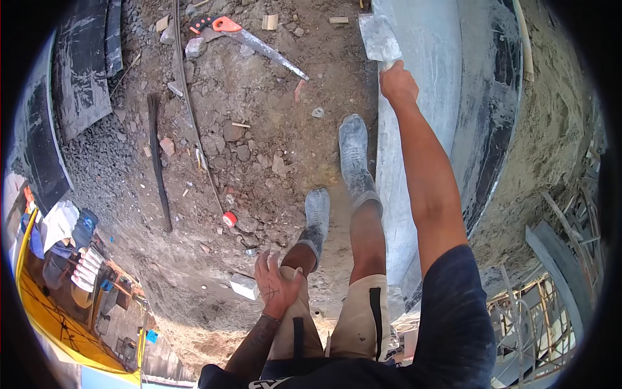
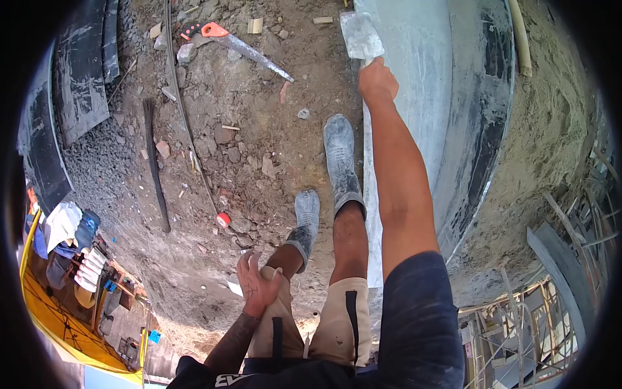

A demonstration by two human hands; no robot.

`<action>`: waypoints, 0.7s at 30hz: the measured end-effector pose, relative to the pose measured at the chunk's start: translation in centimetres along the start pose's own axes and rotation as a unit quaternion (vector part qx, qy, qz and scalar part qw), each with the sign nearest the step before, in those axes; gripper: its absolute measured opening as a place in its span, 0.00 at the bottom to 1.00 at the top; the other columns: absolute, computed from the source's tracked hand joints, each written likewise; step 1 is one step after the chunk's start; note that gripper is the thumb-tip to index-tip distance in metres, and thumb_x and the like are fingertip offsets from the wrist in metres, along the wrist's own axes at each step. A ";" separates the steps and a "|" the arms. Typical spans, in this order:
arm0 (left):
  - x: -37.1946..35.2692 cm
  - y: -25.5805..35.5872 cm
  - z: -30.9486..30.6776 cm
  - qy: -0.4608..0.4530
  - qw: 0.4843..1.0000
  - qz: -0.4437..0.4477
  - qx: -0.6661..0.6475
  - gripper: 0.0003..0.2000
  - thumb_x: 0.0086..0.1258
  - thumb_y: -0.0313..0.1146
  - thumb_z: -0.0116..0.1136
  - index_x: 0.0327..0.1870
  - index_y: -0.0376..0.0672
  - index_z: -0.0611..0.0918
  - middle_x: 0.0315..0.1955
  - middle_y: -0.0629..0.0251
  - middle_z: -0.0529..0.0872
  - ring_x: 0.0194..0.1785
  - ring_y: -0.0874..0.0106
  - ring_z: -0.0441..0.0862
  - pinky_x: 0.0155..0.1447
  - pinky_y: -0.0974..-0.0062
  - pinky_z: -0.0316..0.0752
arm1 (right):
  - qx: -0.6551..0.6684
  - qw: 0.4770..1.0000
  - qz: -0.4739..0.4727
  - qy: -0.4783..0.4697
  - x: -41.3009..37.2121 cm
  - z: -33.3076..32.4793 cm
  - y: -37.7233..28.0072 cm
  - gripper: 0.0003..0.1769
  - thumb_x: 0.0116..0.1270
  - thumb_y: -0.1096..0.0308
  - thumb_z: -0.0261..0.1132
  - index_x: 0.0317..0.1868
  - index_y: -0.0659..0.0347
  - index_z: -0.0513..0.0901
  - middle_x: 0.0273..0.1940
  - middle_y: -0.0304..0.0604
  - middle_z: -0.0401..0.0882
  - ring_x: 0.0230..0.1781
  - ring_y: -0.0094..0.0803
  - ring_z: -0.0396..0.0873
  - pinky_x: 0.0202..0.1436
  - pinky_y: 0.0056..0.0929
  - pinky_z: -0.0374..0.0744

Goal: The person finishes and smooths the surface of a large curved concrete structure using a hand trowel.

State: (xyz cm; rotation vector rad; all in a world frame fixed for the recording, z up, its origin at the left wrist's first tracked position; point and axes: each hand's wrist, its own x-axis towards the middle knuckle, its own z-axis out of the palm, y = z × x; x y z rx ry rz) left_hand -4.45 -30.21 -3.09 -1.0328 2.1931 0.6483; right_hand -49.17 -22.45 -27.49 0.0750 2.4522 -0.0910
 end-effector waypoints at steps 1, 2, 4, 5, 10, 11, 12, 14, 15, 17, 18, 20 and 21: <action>0.0 0.8 0.0 -0.009 1.000 -0.012 0.001 0.34 0.49 0.43 0.70 0.58 0.40 0.72 0.59 0.47 0.69 0.64 0.48 0.64 0.67 0.49 0.60 | -0.002 1.000 -0.001 -0.009 0.9 -0.3 -0.4 0.21 0.68 0.55 0.58 0.54 0.61 0.74 0.50 0.58 0.83 0.52 0.54 0.81 0.55 0.46 0.79; -0.1 1.6 0.1 -0.018 1.000 -0.013 0.001 0.34 0.49 0.43 0.70 0.58 0.40 0.72 0.59 0.47 0.69 0.64 0.48 0.64 0.67 0.49 0.60 | -0.006 1.000 0.000 -0.014 1.5 -0.9 -0.4 0.21 0.69 0.55 0.58 0.54 0.61 0.73 0.49 0.58 0.83 0.52 0.54 0.81 0.55 0.46 0.79; 0.0 3.1 0.8 -0.022 0.999 -0.030 -0.012 0.33 0.50 0.43 0.70 0.57 0.39 0.73 0.59 0.47 0.69 0.64 0.48 0.64 0.66 0.49 0.60 | -0.018 0.999 0.014 -0.039 -0.6 -0.1 2.2 0.21 0.69 0.55 0.58 0.54 0.62 0.71 0.47 0.59 0.83 0.51 0.55 0.82 0.54 0.48 0.79; -0.2 3.9 1.1 -0.038 0.998 -0.042 -0.013 0.33 0.51 0.43 0.69 0.58 0.38 0.73 0.60 0.48 0.69 0.66 0.48 0.63 0.68 0.48 0.58 | -0.026 0.997 0.025 -0.070 -2.7 1.2 4.9 0.21 0.70 0.54 0.59 0.53 0.61 0.69 0.45 0.61 0.83 0.49 0.56 0.82 0.54 0.49 0.79; -0.6 7.1 1.1 -0.039 0.999 -0.026 -0.004 0.31 0.53 0.42 0.68 0.57 0.39 0.73 0.58 0.48 0.71 0.64 0.48 0.65 0.66 0.50 0.61 | -0.075 0.971 0.152 -0.171 -16.9 7.0 20.1 0.22 0.71 0.49 0.56 0.51 0.58 0.65 0.40 0.63 0.84 0.44 0.58 0.84 0.50 0.53 0.79; -0.6 7.2 1.2 -0.046 0.998 -0.035 0.001 0.30 0.53 0.41 0.68 0.57 0.39 0.73 0.58 0.48 0.71 0.65 0.48 0.65 0.67 0.50 0.61 | -0.073 0.968 0.159 -0.179 -17.1 6.8 20.7 0.22 0.72 0.49 0.56 0.51 0.58 0.65 0.39 0.63 0.84 0.43 0.58 0.84 0.50 0.54 0.79; -0.5 7.1 1.2 -0.051 0.998 -0.036 0.009 0.30 0.53 0.41 0.68 0.57 0.39 0.73 0.58 0.48 0.71 0.65 0.48 0.65 0.67 0.50 0.61 | -0.070 0.966 0.163 -0.187 -16.3 6.9 20.0 0.22 0.72 0.49 0.56 0.51 0.58 0.65 0.39 0.63 0.84 0.43 0.58 0.84 0.50 0.54 0.79; -1.0 7.4 1.6 -0.073 0.996 -0.057 -0.015 0.30 0.53 0.41 0.67 0.57 0.39 0.73 0.57 0.48 0.71 0.64 0.49 0.65 0.67 0.51 0.61 | -0.066 0.981 0.128 -0.132 -11.8 6.6 18.9 0.22 0.72 0.49 0.56 0.51 0.59 0.65 0.38 0.62 0.84 0.42 0.58 0.84 0.49 0.54 0.79; -1.0 7.4 1.7 -0.074 0.996 -0.048 -0.014 0.29 0.54 0.41 0.67 0.57 0.39 0.73 0.56 0.48 0.71 0.63 0.49 0.66 0.66 0.50 0.62 | -0.046 0.987 0.110 -0.109 -8.8 5.5 16.9 0.21 0.72 0.50 0.56 0.51 0.59 0.66 0.38 0.61 0.84 0.42 0.58 0.83 0.49 0.54 0.79; -0.3 7.5 1.8 -0.077 0.996 -0.034 0.006 0.29 0.54 0.41 0.66 0.56 0.39 0.73 0.56 0.48 0.72 0.62 0.49 0.66 0.65 0.50 0.62 | 0.012 0.994 0.073 -0.085 -0.9 1.8 11.1 0.21 0.71 0.51 0.57 0.50 0.59 0.68 0.40 0.60 0.84 0.44 0.57 0.83 0.50 0.52 0.79; -0.4 7.4 1.6 -0.083 0.996 -0.022 0.015 0.28 0.54 0.41 0.66 0.56 0.39 0.74 0.55 0.47 0.72 0.62 0.49 0.67 0.65 0.50 0.62 | 0.033 0.996 0.063 -0.058 2.8 -1.0 7.7 0.21 0.70 0.52 0.58 0.52 0.61 0.70 0.44 0.60 0.84 0.48 0.55 0.82 0.53 0.50 0.78; 0.1 7.2 1.7 -0.085 0.996 0.003 0.033 0.28 0.55 0.42 0.66 0.55 0.37 0.74 0.55 0.47 0.73 0.61 0.49 0.67 0.64 0.50 0.63 | 0.068 0.996 0.054 -0.015 9.0 -5.3 2.4 0.20 0.69 0.60 0.55 0.56 0.62 0.74 0.50 0.55 0.83 0.53 0.50 0.81 0.58 0.44 0.78; 0.1 6.6 1.9 -0.089 0.996 0.005 0.030 0.28 0.55 0.42 0.66 0.55 0.37 0.74 0.55 0.47 0.73 0.61 0.48 0.67 0.64 0.51 0.63 | 0.092 0.995 0.047 -0.009 10.3 -7.5 0.5 0.19 0.69 0.64 0.51 0.56 0.63 0.75 0.52 0.55 0.83 0.55 0.49 0.81 0.58 0.42 0.77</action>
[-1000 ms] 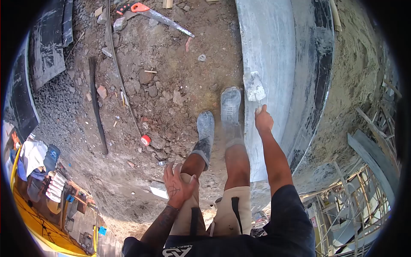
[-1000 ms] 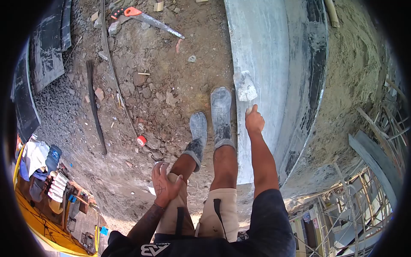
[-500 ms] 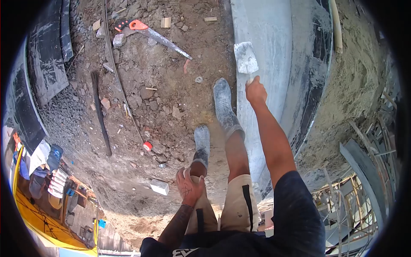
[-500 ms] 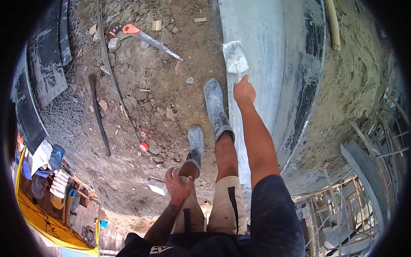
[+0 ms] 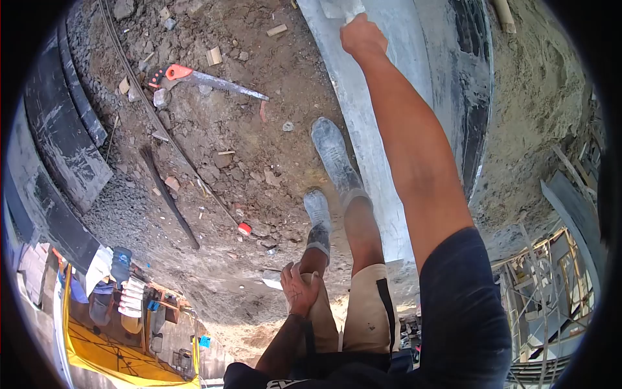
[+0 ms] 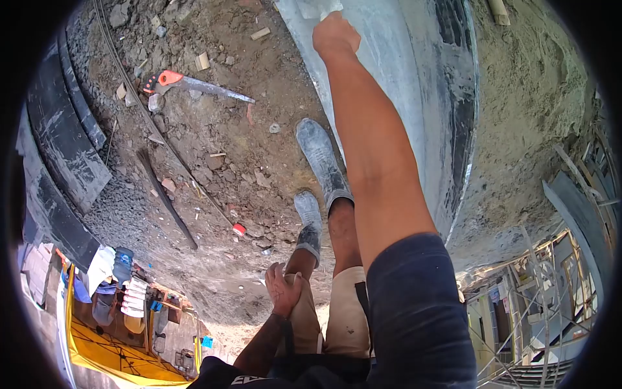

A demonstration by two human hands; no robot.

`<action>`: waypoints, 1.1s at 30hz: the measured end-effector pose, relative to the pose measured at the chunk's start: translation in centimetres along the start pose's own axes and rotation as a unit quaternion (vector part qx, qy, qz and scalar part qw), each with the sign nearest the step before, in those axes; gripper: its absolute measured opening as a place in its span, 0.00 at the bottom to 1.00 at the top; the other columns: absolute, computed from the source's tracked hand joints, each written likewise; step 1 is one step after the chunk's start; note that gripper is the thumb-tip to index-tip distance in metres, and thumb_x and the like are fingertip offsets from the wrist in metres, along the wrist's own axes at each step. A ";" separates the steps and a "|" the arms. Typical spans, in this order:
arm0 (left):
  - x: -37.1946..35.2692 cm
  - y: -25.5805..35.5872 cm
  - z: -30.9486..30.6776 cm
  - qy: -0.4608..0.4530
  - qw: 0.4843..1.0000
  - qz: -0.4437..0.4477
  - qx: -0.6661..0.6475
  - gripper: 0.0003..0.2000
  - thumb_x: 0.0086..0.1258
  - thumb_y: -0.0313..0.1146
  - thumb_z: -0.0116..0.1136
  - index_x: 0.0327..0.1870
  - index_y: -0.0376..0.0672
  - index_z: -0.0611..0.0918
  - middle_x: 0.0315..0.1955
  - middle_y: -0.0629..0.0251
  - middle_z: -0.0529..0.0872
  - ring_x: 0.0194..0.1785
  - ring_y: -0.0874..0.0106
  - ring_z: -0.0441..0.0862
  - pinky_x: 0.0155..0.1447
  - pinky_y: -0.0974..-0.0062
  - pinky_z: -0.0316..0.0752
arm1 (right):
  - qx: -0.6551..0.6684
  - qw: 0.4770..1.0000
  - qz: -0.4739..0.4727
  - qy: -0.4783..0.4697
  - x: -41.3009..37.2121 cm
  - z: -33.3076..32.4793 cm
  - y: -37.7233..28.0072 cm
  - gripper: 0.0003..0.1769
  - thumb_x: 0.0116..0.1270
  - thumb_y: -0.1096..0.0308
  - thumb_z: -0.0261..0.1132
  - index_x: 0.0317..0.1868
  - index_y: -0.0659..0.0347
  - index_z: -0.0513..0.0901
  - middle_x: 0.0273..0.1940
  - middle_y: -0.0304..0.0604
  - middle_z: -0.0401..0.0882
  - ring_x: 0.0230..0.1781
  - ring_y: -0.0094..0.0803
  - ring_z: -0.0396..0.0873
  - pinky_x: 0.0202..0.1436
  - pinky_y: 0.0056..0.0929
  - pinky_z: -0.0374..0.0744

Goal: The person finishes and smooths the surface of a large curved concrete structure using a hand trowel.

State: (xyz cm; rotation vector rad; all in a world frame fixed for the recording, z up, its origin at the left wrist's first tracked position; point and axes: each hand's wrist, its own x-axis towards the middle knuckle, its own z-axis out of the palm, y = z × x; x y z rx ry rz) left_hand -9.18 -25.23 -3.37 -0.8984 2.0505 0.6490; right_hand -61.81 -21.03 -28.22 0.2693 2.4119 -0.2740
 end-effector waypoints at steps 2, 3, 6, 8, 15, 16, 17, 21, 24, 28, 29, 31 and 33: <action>-0.2 -0.5 -1.1 -0.015 1.000 -0.023 0.007 0.29 0.55 0.42 0.66 0.56 0.36 0.74 0.55 0.46 0.73 0.60 0.48 0.67 0.65 0.52 0.63 | 0.034 0.999 0.008 -0.011 -1.0 0.6 -0.6 0.19 0.69 0.64 0.51 0.55 0.63 0.75 0.52 0.56 0.83 0.55 0.48 0.81 0.58 0.42 0.77; -0.4 -0.7 -1.5 -0.009 1.000 -0.012 0.018 0.29 0.56 0.43 0.66 0.57 0.37 0.74 0.54 0.46 0.73 0.60 0.48 0.68 0.65 0.53 0.63 | 0.048 0.999 0.001 -0.014 -1.3 0.2 -0.5 0.18 0.69 0.65 0.50 0.55 0.63 0.75 0.51 0.56 0.83 0.55 0.48 0.81 0.58 0.41 0.78; 0.1 0.3 -4.4 -0.004 0.998 0.054 0.033 0.28 0.57 0.41 0.66 0.56 0.37 0.74 0.54 0.47 0.74 0.59 0.48 0.69 0.64 0.52 0.64 | 0.046 0.997 0.013 -0.062 -7.6 4.8 6.1 0.13 0.69 0.63 0.54 0.49 0.60 0.72 0.42 0.56 0.86 0.46 0.51 0.84 0.53 0.46 0.79; 0.8 1.4 -7.4 0.014 0.992 0.108 0.057 0.26 0.58 0.38 0.66 0.56 0.37 0.74 0.53 0.47 0.75 0.58 0.49 0.70 0.63 0.53 0.64 | 0.041 0.994 0.055 -0.086 -13.5 9.2 12.8 0.15 0.69 0.59 0.58 0.48 0.59 0.69 0.37 0.57 0.86 0.43 0.51 0.85 0.48 0.48 0.81; 5.0 7.7 -20.9 0.035 0.976 0.189 0.103 0.24 0.60 0.36 0.66 0.55 0.35 0.74 0.52 0.47 0.76 0.58 0.48 0.71 0.64 0.55 0.65 | 0.126 0.938 0.278 -0.166 -33.9 10.4 27.7 0.27 0.64 0.56 0.64 0.55 0.60 0.64 0.42 0.60 0.83 0.45 0.56 0.83 0.50 0.52 0.79; 5.7 8.8 -22.6 0.029 0.972 0.200 0.120 0.24 0.61 0.37 0.66 0.55 0.35 0.74 0.53 0.46 0.75 0.60 0.48 0.70 0.64 0.54 0.65 | 0.160 0.923 0.316 -0.150 -35.3 11.2 28.7 0.28 0.64 0.57 0.65 0.56 0.60 0.63 0.42 0.61 0.82 0.44 0.57 0.83 0.50 0.53 0.79; 6.5 9.7 -24.3 0.024 0.968 0.209 0.139 0.24 0.61 0.39 0.65 0.56 0.36 0.75 0.54 0.45 0.74 0.61 0.48 0.70 0.65 0.54 0.65 | 0.195 0.905 0.353 -0.137 -36.2 12.4 29.8 0.28 0.63 0.58 0.65 0.56 0.61 0.62 0.43 0.61 0.82 0.43 0.58 0.82 0.49 0.53 0.79; 10.0 14.3 -30.9 0.057 0.941 0.259 0.209 0.26 0.63 0.41 0.64 0.58 0.35 0.73 0.54 0.44 0.74 0.60 0.47 0.70 0.64 0.53 0.65 | 0.392 0.798 0.458 -0.001 -34.7 25.1 34.3 0.33 0.63 0.56 0.67 0.60 0.62 0.60 0.44 0.63 0.81 0.40 0.58 0.83 0.48 0.53 0.79; 13.9 15.3 -35.2 0.040 0.916 0.298 0.268 0.30 0.61 0.42 0.66 0.60 0.34 0.70 0.54 0.44 0.73 0.59 0.46 0.69 0.63 0.52 0.64 | 0.434 0.689 0.566 0.127 -30.2 27.6 31.7 0.34 0.68 0.47 0.61 0.61 0.65 0.62 0.40 0.59 0.81 0.29 0.49 0.83 0.28 0.42 0.80; 21.4 16.5 -37.2 0.016 0.869 0.314 0.382 0.36 0.54 0.46 0.69 0.61 0.34 0.69 0.56 0.46 0.72 0.61 0.47 0.68 0.64 0.50 0.64 | 0.442 0.613 0.632 0.170 -21.9 23.4 23.2 0.32 0.74 0.46 0.48 0.64 0.65 0.63 0.43 0.70 0.80 0.38 0.68 0.80 0.43 0.56 0.77; 23.0 17.7 -37.8 0.002 0.857 0.326 0.400 0.36 0.54 0.46 0.69 0.61 0.34 0.69 0.56 0.46 0.72 0.61 0.47 0.68 0.64 0.50 0.64 | 0.404 0.648 0.606 0.223 -19.9 20.7 19.9 0.29 0.75 0.49 0.48 0.65 0.64 0.63 0.40 0.71 0.81 0.38 0.72 0.78 0.41 0.59 0.76; 26.9 21.7 -38.3 0.022 0.780 0.321 0.537 0.39 0.51 0.46 0.72 0.62 0.37 0.69 0.57 0.47 0.71 0.63 0.48 0.66 0.66 0.52 0.62 | 0.411 0.694 0.566 0.171 -15.6 16.1 13.1 0.28 0.75 0.52 0.50 0.66 0.61 0.61 0.35 0.68 0.82 0.38 0.70 0.79 0.41 0.61 0.75; 30.7 22.0 -42.4 0.040 0.794 0.313 0.519 0.38 0.50 0.47 0.73 0.61 0.38 0.70 0.58 0.48 0.72 0.64 0.48 0.66 0.66 0.51 0.63 | 0.421 0.708 0.542 0.169 -10.1 13.2 4.9 0.26 0.76 0.55 0.49 0.67 0.60 0.60 0.32 0.66 0.81 0.37 0.65 0.81 0.40 0.58 0.77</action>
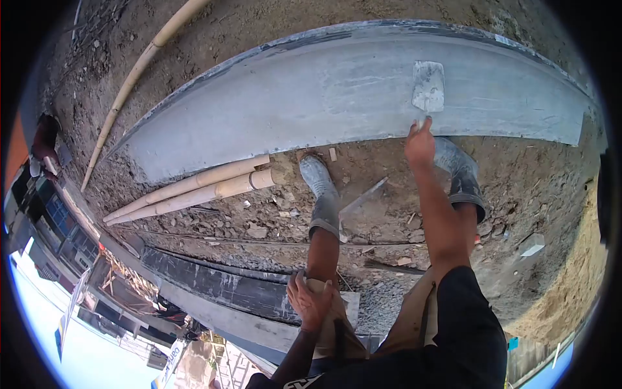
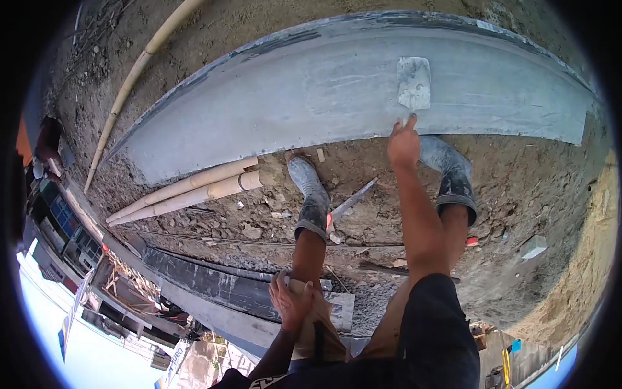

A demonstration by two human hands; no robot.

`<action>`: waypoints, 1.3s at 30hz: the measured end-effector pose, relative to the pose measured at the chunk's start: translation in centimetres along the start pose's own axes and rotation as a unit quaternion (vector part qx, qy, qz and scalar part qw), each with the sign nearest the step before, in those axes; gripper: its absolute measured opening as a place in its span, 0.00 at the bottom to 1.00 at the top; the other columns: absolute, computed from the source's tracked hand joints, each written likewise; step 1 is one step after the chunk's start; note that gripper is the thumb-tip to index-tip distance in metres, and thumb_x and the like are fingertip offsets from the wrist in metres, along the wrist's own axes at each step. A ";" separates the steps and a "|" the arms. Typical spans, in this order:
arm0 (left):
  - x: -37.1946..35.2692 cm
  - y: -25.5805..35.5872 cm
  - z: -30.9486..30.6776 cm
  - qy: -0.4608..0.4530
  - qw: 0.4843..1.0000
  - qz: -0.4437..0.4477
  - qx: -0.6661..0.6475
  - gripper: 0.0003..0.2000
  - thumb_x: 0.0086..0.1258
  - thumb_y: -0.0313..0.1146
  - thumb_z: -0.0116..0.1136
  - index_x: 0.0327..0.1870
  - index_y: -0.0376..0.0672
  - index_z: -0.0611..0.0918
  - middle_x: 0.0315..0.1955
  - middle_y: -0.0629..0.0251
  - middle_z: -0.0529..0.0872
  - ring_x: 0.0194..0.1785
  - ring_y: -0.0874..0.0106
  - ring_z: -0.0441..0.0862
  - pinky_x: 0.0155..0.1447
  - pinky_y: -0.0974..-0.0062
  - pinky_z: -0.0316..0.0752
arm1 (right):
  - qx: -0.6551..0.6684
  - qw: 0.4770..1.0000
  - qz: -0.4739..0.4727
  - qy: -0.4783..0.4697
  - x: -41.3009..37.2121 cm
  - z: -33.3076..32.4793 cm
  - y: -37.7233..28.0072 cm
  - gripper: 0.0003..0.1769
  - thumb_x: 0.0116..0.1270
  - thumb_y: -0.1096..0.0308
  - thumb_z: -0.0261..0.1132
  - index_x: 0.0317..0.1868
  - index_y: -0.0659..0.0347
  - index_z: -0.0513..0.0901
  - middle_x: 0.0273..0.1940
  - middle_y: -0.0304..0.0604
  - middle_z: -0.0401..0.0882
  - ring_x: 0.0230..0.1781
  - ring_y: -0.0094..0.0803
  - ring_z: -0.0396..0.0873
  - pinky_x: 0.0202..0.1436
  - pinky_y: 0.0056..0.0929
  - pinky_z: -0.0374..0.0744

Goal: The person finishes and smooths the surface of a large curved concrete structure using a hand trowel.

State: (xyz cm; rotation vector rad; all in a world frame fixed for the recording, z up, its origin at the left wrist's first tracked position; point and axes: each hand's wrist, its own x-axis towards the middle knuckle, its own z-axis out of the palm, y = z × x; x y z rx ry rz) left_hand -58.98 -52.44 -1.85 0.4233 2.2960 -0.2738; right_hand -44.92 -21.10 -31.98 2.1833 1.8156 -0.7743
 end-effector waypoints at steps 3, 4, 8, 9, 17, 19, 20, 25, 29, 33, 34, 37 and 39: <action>1.3 -4.4 -1.1 -0.002 1.000 0.028 -0.008 0.36 0.51 0.46 0.72 0.60 0.37 0.71 0.59 0.48 0.71 0.64 0.48 0.66 0.66 0.51 0.63 | 0.019 0.996 -0.028 -0.077 -9.7 6.8 -8.6 0.26 0.73 0.58 0.53 0.68 0.56 0.62 0.36 0.60 0.82 0.37 0.59 0.83 0.40 0.53 0.81; 1.6 -5.0 -1.6 -0.004 0.999 0.046 0.001 0.36 0.51 0.46 0.72 0.60 0.37 0.71 0.59 0.48 0.71 0.64 0.48 0.66 0.66 0.51 0.63 | -0.004 0.991 -0.069 -0.112 -12.0 8.0 -10.6 0.26 0.72 0.59 0.55 0.68 0.56 0.63 0.36 0.59 0.82 0.37 0.57 0.83 0.40 0.51 0.81; 2.7 -5.6 -2.7 -0.022 0.997 0.073 0.000 0.37 0.52 0.44 0.72 0.62 0.36 0.70 0.59 0.46 0.70 0.64 0.48 0.66 0.67 0.52 0.61 | -0.037 0.953 -0.207 -0.218 -17.3 10.5 -17.1 0.24 0.71 0.59 0.55 0.65 0.52 0.67 0.43 0.55 0.83 0.39 0.56 0.84 0.43 0.50 0.83; 3.0 -6.0 -2.7 -0.017 0.996 0.084 0.001 0.36 0.52 0.44 0.71 0.61 0.36 0.71 0.59 0.47 0.71 0.64 0.48 0.66 0.67 0.52 0.61 | -0.029 0.951 -0.213 -0.224 -17.5 9.8 -17.7 0.24 0.69 0.59 0.57 0.63 0.54 0.68 0.43 0.55 0.83 0.39 0.55 0.84 0.42 0.50 0.83; 6.2 -5.7 -3.6 -0.047 0.986 0.158 0.031 0.36 0.52 0.43 0.72 0.60 0.36 0.71 0.59 0.48 0.72 0.65 0.49 0.66 0.68 0.54 0.62 | 0.148 0.989 0.030 0.001 -6.8 -0.6 -3.4 0.25 0.68 0.54 0.60 0.57 0.60 0.64 0.49 0.63 0.76 0.48 0.62 0.78 0.51 0.56 0.77; 6.4 -4.7 -3.7 -0.044 0.986 0.153 0.050 0.35 0.52 0.43 0.72 0.60 0.36 0.72 0.59 0.49 0.72 0.65 0.50 0.66 0.68 0.54 0.62 | 0.193 0.973 0.118 0.049 0.5 -3.1 3.1 0.28 0.66 0.54 0.62 0.57 0.62 0.63 0.45 0.68 0.80 0.46 0.67 0.78 0.49 0.57 0.76; 6.3 -4.1 -3.7 -0.049 0.987 0.141 0.064 0.35 0.52 0.43 0.71 0.60 0.36 0.72 0.58 0.49 0.72 0.64 0.50 0.66 0.68 0.54 0.62 | 0.221 0.961 0.124 0.105 4.0 -4.5 6.2 0.30 0.65 0.52 0.62 0.58 0.63 0.64 0.42 0.67 0.82 0.43 0.66 0.79 0.49 0.55 0.76; 7.1 -1.7 -4.2 -0.038 0.982 0.145 0.112 0.33 0.54 0.42 0.70 0.59 0.37 0.72 0.59 0.48 0.72 0.64 0.50 0.66 0.68 0.52 0.61 | 0.192 0.968 0.107 0.123 18.0 -6.9 12.9 0.29 0.67 0.49 0.59 0.57 0.64 0.70 0.38 0.61 0.83 0.33 0.61 0.83 0.46 0.48 0.81; 6.6 0.1 -3.7 -0.011 0.978 0.179 0.107 0.31 0.55 0.40 0.70 0.59 0.36 0.72 0.59 0.46 0.71 0.64 0.48 0.66 0.68 0.51 0.61 | 0.231 0.957 0.143 0.101 13.7 -6.5 1.3 0.27 0.71 0.53 0.55 0.56 0.67 0.63 0.39 0.72 0.81 0.41 0.68 0.81 0.47 0.56 0.80; 13.4 7.5 -5.8 0.135 0.924 0.345 0.093 0.35 0.59 0.40 0.69 0.65 0.35 0.66 0.66 0.40 0.61 0.70 0.44 0.58 0.70 0.47 0.56 | 0.285 0.953 0.089 -0.047 1.7 -1.8 -8.4 0.21 0.70 0.61 0.57 0.57 0.63 0.64 0.34 0.62 0.82 0.38 0.61 0.82 0.42 0.54 0.80; 16.1 11.7 -7.2 0.181 0.914 0.351 0.090 0.36 0.62 0.40 0.67 0.67 0.34 0.63 0.68 0.41 0.57 0.72 0.45 0.54 0.71 0.47 0.54 | 0.238 0.963 0.035 -0.119 -1.3 -0.4 -10.1 0.17 0.71 0.64 0.55 0.56 0.60 0.65 0.33 0.60 0.83 0.37 0.58 0.83 0.42 0.52 0.81; 23.6 26.5 -12.2 0.265 0.831 0.485 0.062 0.35 0.68 0.43 0.62 0.70 0.33 0.60 0.69 0.42 0.53 0.73 0.48 0.54 0.74 0.50 0.51 | 0.200 0.948 -0.093 -0.231 -8.3 5.7 -13.3 0.14 0.68 0.68 0.52 0.54 0.56 0.69 0.34 0.56 0.84 0.37 0.53 0.85 0.40 0.49 0.82; 27.1 32.9 -13.3 0.283 0.804 0.512 0.110 0.32 0.71 0.47 0.57 0.68 0.35 0.64 0.67 0.44 0.60 0.71 0.49 0.58 0.72 0.53 0.54 | 0.230 0.934 -0.050 -0.267 -10.3 5.4 -14.0 0.15 0.69 0.63 0.54 0.54 0.56 0.69 0.35 0.55 0.84 0.37 0.54 0.85 0.40 0.51 0.82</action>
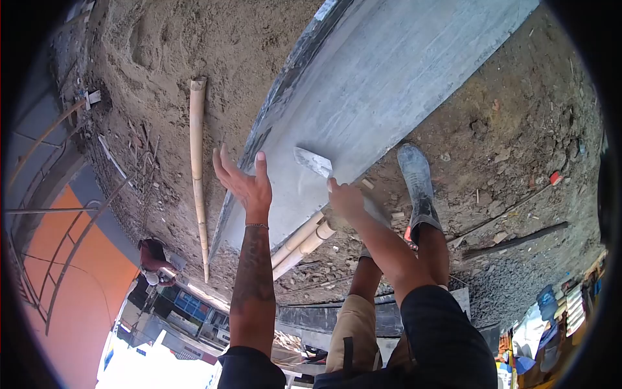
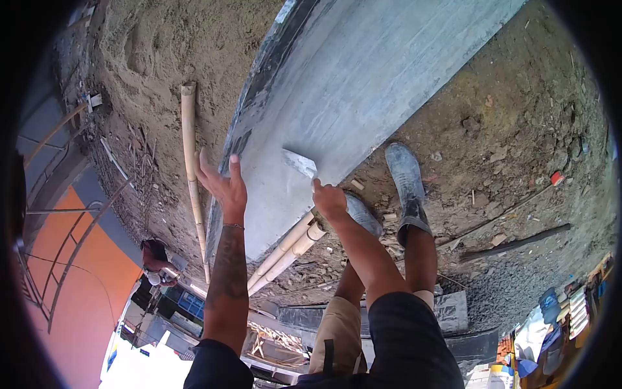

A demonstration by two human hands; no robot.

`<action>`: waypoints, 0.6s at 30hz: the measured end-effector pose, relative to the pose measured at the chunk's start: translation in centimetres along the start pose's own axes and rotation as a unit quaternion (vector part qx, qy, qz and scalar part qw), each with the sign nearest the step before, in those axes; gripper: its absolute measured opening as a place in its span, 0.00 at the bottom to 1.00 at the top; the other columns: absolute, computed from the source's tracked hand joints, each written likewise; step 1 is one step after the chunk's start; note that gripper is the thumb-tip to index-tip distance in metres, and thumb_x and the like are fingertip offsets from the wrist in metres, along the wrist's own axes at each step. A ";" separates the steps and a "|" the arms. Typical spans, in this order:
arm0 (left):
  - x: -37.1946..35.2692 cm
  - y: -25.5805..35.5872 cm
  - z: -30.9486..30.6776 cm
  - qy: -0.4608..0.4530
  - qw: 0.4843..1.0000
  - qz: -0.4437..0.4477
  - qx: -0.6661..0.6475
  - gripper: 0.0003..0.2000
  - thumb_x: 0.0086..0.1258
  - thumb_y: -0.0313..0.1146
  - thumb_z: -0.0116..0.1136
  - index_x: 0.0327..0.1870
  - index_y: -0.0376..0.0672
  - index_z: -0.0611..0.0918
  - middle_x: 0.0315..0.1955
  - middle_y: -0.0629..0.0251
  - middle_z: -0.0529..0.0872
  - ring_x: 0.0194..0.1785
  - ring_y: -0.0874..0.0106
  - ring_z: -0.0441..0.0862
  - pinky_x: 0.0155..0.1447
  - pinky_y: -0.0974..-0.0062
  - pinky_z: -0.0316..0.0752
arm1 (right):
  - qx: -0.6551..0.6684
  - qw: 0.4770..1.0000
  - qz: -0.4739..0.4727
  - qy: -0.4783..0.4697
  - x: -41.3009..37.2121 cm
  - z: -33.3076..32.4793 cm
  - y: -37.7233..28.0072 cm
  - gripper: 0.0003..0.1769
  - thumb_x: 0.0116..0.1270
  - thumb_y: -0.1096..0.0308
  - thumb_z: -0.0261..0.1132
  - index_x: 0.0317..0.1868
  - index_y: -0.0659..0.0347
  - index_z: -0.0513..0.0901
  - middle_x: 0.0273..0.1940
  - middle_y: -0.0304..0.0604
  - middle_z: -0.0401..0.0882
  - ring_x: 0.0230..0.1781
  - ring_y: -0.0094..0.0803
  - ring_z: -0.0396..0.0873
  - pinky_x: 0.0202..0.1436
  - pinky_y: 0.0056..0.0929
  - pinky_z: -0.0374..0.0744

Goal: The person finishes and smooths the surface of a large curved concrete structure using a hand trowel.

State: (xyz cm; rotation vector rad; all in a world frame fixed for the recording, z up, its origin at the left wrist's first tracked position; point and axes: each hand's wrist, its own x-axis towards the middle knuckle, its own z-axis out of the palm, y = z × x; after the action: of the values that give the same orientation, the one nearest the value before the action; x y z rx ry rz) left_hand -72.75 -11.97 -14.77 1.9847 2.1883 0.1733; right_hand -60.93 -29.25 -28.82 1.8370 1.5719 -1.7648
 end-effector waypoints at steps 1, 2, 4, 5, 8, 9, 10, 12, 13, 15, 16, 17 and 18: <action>2.2 -0.1 1.2 -0.008 0.999 0.031 0.009 0.29 0.73 0.48 0.55 0.66 0.36 0.67 0.65 0.45 0.64 0.70 0.49 0.60 0.71 0.53 0.55 | 0.034 0.999 0.032 0.000 -0.7 -1.0 0.6 0.16 0.69 0.60 0.55 0.54 0.55 0.69 0.36 0.55 0.84 0.37 0.54 0.84 0.40 0.53 0.81; 3.2 0.1 2.2 -0.007 0.999 0.037 0.008 0.29 0.73 0.48 0.55 0.66 0.36 0.67 0.65 0.45 0.64 0.70 0.49 0.60 0.71 0.53 0.55 | 0.077 0.996 0.034 0.026 -1.5 -3.1 1.8 0.20 0.69 0.54 0.58 0.55 0.55 0.68 0.37 0.57 0.84 0.37 0.58 0.83 0.42 0.56 0.80; 3.9 0.2 3.9 -0.097 0.993 -0.052 -0.045 0.25 0.76 0.50 0.48 0.62 0.36 0.73 0.61 0.47 0.71 0.67 0.50 0.64 0.70 0.55 0.57 | 0.068 0.987 0.070 0.129 -1.3 -8.0 5.5 0.23 0.69 0.52 0.58 0.58 0.54 0.67 0.39 0.59 0.84 0.38 0.61 0.82 0.43 0.57 0.79; 3.9 0.1 4.0 -0.096 0.993 -0.056 -0.043 0.25 0.76 0.50 0.48 0.62 0.36 0.73 0.61 0.47 0.71 0.67 0.50 0.64 0.70 0.55 0.57 | 0.087 0.973 0.087 0.196 -0.3 -10.3 8.3 0.26 0.69 0.52 0.59 0.61 0.55 0.66 0.39 0.62 0.83 0.39 0.63 0.81 0.43 0.57 0.78; 3.6 -0.2 3.7 -0.075 0.996 -0.012 -0.036 0.22 0.76 0.48 0.49 0.56 0.36 0.78 0.59 0.47 0.74 0.65 0.52 0.68 0.68 0.56 0.59 | 0.119 0.907 0.137 0.381 2.2 -20.4 15.0 0.28 0.66 0.51 0.61 0.60 0.58 0.67 0.40 0.65 0.82 0.42 0.67 0.79 0.46 0.58 0.76; 3.8 -0.3 3.7 -0.080 0.996 -0.005 -0.034 0.22 0.77 0.48 0.48 0.56 0.36 0.78 0.59 0.48 0.74 0.66 0.52 0.67 0.69 0.56 0.58 | 0.137 0.886 0.160 0.414 2.4 -23.5 15.9 0.27 0.65 0.54 0.63 0.59 0.58 0.67 0.42 0.67 0.81 0.43 0.69 0.78 0.46 0.59 0.75; 3.8 -0.5 3.4 -0.084 0.996 0.002 -0.029 0.23 0.77 0.48 0.46 0.56 0.36 0.78 0.60 0.48 0.73 0.66 0.53 0.66 0.70 0.56 0.58 | 0.147 0.870 0.161 0.443 3.7 -24.8 18.3 0.26 0.65 0.56 0.64 0.58 0.59 0.67 0.40 0.64 0.82 0.39 0.64 0.80 0.42 0.55 0.77; 3.9 -0.9 3.4 -0.101 0.994 -0.013 -0.047 0.24 0.78 0.49 0.44 0.57 0.36 0.78 0.61 0.48 0.73 0.67 0.52 0.66 0.70 0.57 0.57 | 0.168 0.846 0.164 0.479 4.2 -25.8 18.9 0.25 0.64 0.58 0.65 0.57 0.59 0.68 0.38 0.61 0.83 0.35 0.59 0.83 0.39 0.52 0.80; 4.2 -1.2 3.4 -0.118 0.990 -0.033 -0.065 0.25 0.78 0.51 0.43 0.58 0.35 0.77 0.61 0.48 0.73 0.67 0.52 0.65 0.71 0.57 0.57 | 0.342 0.812 0.139 0.453 4.0 -25.6 17.5 0.25 0.64 0.60 0.66 0.56 0.60 0.68 0.35 0.56 0.82 0.30 0.50 0.83 0.34 0.45 0.80; 5.7 -1.6 2.9 -0.156 0.985 -0.034 -0.063 0.28 0.79 0.53 0.39 0.57 0.34 0.79 0.63 0.48 0.72 0.68 0.52 0.64 0.71 0.58 0.56 | 0.527 0.748 0.105 0.389 3.0 -23.1 13.3 0.25 0.63 0.61 0.67 0.56 0.61 0.70 0.32 0.47 0.79 0.23 0.34 0.80 0.26 0.33 0.78; 6.8 -0.9 2.4 -0.175 0.980 -0.062 -0.064 0.29 0.79 0.53 0.37 0.55 0.33 0.79 0.62 0.47 0.73 0.68 0.52 0.65 0.71 0.59 0.57 | 0.546 0.746 0.099 0.367 2.4 -20.7 10.6 0.25 0.64 0.61 0.67 0.57 0.62 0.70 0.30 0.43 0.78 0.20 0.27 0.77 0.23 0.28 0.77; 8.0 -0.1 2.2 -0.195 0.974 -0.091 -0.065 0.30 0.79 0.53 0.35 0.54 0.33 0.80 0.60 0.47 0.74 0.67 0.51 0.65 0.71 0.60 0.57 | 0.585 0.728 0.098 0.344 2.7 -17.2 8.3 0.27 0.64 0.61 0.66 0.61 0.59 0.70 0.31 0.43 0.78 0.20 0.28 0.77 0.23 0.29 0.76; 10.6 2.0 1.7 -0.209 0.971 -0.022 -0.110 0.31 0.80 0.54 0.32 0.53 0.33 0.81 0.58 0.46 0.77 0.65 0.52 0.69 0.71 0.63 0.59 | 0.625 0.716 0.118 0.289 1.6 -14.8 4.8 0.29 0.64 0.61 0.66 0.63 0.58 0.69 0.31 0.42 0.78 0.20 0.28 0.77 0.22 0.28 0.76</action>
State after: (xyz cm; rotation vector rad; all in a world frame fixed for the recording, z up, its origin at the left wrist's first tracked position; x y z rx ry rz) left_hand -71.44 -1.28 -16.59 1.6711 1.8544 -0.0098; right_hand -48.32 -20.03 -28.23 3.1323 -0.1882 -2.4631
